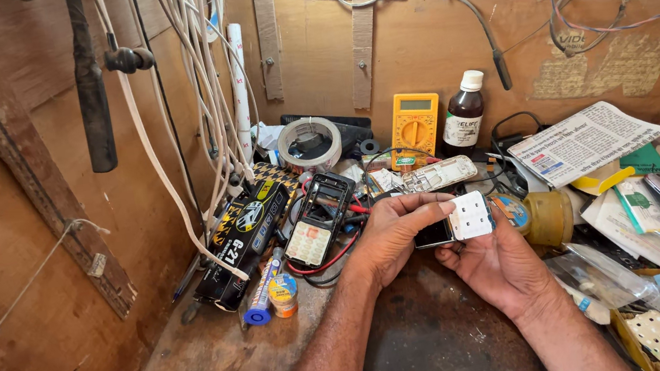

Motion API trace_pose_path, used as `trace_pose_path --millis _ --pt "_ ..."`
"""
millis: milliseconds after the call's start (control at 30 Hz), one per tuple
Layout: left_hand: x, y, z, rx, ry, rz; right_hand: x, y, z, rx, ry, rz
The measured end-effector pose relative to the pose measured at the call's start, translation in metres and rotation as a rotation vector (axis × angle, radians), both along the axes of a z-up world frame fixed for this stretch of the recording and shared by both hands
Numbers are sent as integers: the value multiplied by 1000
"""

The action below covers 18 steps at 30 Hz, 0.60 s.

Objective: The person unpacks a small electronic device from a plastic bag, connects a USB cable, and uses a multimeter to test the device's electrical connections on a cluttered workbench.

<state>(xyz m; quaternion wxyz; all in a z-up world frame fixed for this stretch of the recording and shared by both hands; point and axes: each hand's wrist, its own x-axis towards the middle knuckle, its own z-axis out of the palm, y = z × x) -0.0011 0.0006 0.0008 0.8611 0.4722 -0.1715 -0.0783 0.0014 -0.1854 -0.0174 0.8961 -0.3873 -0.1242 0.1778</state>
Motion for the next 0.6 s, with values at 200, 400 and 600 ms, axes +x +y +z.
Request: trace_pose_path --millis 200,400,600 --pt "-1 1 1 -11 -11 -10 -2 0 2 -1 -8 3" --pt "-1 1 1 -24 -8 -28 -2 1 2 -5 8 -12" --pt "-1 1 0 -32 -13 -15 -2 0 2 0 -11 4"
